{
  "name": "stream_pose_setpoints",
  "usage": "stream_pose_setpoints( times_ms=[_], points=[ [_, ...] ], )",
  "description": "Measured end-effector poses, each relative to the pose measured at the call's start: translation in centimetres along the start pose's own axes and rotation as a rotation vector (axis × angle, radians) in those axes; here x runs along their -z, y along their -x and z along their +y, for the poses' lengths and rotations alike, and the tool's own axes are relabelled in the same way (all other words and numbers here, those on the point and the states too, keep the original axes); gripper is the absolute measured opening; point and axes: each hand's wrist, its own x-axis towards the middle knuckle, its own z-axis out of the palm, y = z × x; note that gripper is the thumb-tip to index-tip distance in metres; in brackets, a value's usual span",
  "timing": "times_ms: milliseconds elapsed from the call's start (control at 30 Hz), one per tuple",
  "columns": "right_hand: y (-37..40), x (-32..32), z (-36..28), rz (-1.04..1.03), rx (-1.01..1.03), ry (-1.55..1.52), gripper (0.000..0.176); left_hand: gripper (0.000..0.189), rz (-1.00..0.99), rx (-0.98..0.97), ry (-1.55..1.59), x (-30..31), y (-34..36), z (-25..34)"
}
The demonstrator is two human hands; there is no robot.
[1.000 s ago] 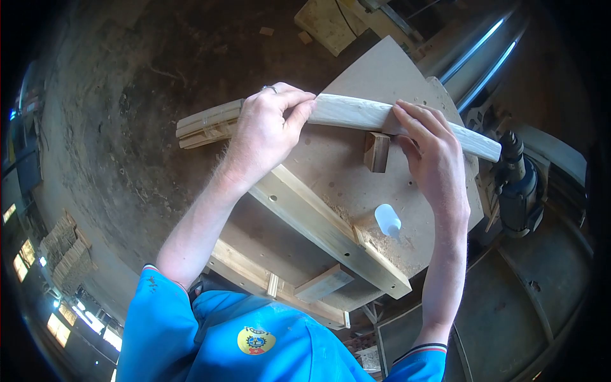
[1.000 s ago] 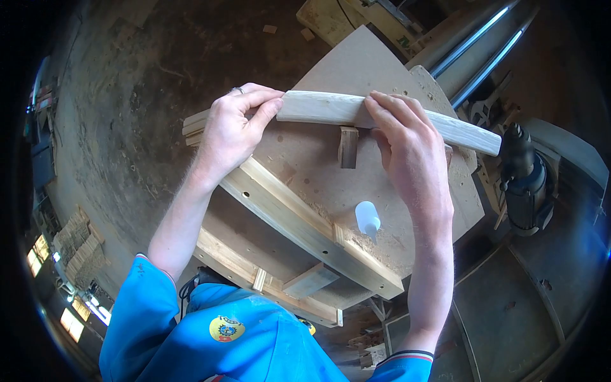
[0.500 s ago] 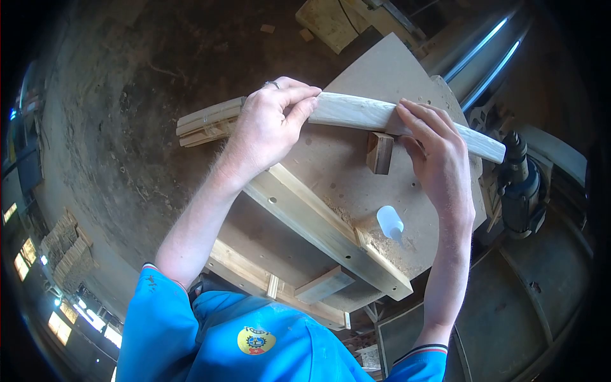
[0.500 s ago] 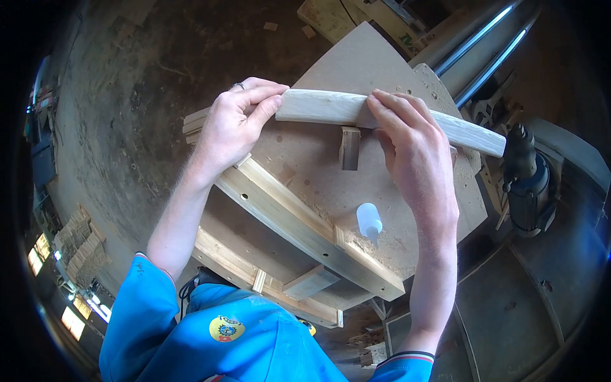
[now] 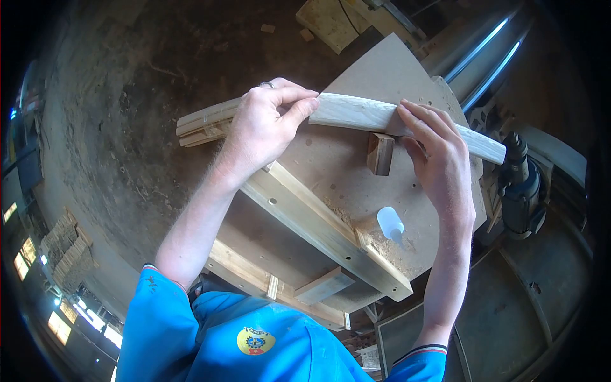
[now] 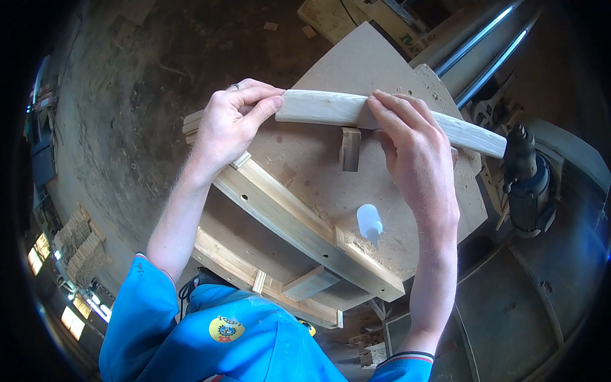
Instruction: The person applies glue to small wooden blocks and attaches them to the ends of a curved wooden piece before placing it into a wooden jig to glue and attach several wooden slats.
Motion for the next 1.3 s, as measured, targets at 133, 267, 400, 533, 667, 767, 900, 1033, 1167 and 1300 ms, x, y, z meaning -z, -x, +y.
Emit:
stream_pose_setpoints(
  times_ms=[133,267,400,533,667,767,900,1033,1167,1300],
  points=[
    [-0.03,0.03,-0.05,0.006,0.011,-0.001,0.038,0.020,0.014,0.003,-0.022,-0.02,0.11,0.21],
    [-0.11,0.10,-0.13,0.008,0.016,-0.004,0.039,0.021,0.009,-0.007,0.025,-0.24,-0.02,-0.12],
    [-0.05,0.07,-0.10,0.010,0.019,0.012,0.039,0.021,-0.013,-0.023,0.040,-0.11,-0.13,-0.19],
    [0.01,0.03,-0.05,0.001,0.011,0.005,0.039,0.021,-0.019,-0.033,0.027,-0.02,-0.23,-0.06],
    [-0.04,0.05,-0.01,-0.003,0.013,0.002,0.039,0.021,-0.040,-0.012,0.009,0.09,-0.24,0.15],
    [-0.05,0.14,-0.07,-0.010,0.012,-0.004,0.038,0.020,-0.046,0.004,0.018,0.13,-0.28,0.22],
    [-0.02,0.10,-0.15,-0.007,0.006,0.007,0.037,0.019,-0.036,0.029,0.036,0.15,-0.20,0.04],
    [-0.06,0.08,-0.23,0.009,0.009,-0.005,0.036,0.019,-0.002,0.028,0.016,0.09,0.05,0.26],
    [-0.17,0.40,-0.27,0.022,0.024,-0.033,0.036,0.017,-0.024,0.019,0.005,0.13,0.03,0.46],
    [0.03,0.59,-0.01,0.023,0.044,-0.052,0.043,0.016,0.002,0.056,0.040,-0.05,0.14,0.56]
  ],
)
